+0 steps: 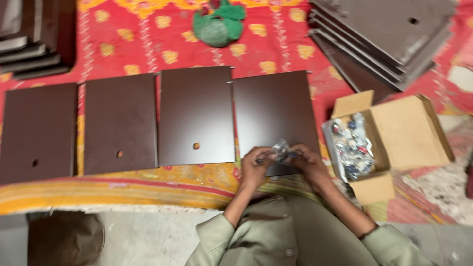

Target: The person takes lock sets with keys out of a cardboard box, unwraps the plastic packaging from each lock by hand, and places each lock and its keys on a separate brown metal door panel laid out on the table. They then turn over some panels and frames and continue unwrapping and placing locks.

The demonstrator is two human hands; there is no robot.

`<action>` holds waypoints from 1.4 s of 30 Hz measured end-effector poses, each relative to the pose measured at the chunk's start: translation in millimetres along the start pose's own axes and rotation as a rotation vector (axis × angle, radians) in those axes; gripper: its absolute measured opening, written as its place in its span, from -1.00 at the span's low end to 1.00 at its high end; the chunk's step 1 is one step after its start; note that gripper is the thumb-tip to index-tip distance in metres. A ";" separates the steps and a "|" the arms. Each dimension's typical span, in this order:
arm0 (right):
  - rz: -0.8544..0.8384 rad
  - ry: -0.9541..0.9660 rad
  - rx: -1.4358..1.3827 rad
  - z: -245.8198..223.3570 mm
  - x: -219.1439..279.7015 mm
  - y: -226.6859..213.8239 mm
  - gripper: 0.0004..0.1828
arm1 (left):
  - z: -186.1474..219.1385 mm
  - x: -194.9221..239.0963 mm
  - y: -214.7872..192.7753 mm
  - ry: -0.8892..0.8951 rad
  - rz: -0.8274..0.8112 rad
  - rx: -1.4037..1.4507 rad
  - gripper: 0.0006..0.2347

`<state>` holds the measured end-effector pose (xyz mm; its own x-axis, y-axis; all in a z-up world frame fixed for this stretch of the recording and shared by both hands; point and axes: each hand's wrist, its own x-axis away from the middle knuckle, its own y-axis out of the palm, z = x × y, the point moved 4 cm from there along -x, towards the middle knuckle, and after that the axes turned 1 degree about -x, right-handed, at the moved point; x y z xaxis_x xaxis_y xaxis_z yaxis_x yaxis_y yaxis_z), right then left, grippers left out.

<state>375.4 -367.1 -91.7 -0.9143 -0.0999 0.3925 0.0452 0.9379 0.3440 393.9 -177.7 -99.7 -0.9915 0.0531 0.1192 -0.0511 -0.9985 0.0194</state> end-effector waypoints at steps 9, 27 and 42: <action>0.289 -0.248 0.853 -40.6 15.8 22.2 -0.73 | 75.3 10.4 11.4 -0.040 0.072 -0.411 -0.93; 0.058 -0.209 0.454 38.1 -13.6 -12.2 -0.80 | 8.3 17.1 20.7 -0.087 -0.206 -0.153 -0.81; -0.112 -0.001 0.404 65.5 -1.4 -32.4 -0.84 | 51.6 24.0 20.5 0.082 -0.166 -0.423 -0.90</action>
<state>348.8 -375.5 -159.3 -0.9050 -0.2088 0.3707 -0.2163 0.9761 0.0218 375.2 -196.2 -45.3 -0.9710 0.2288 0.0693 -0.2378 -0.8951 -0.3771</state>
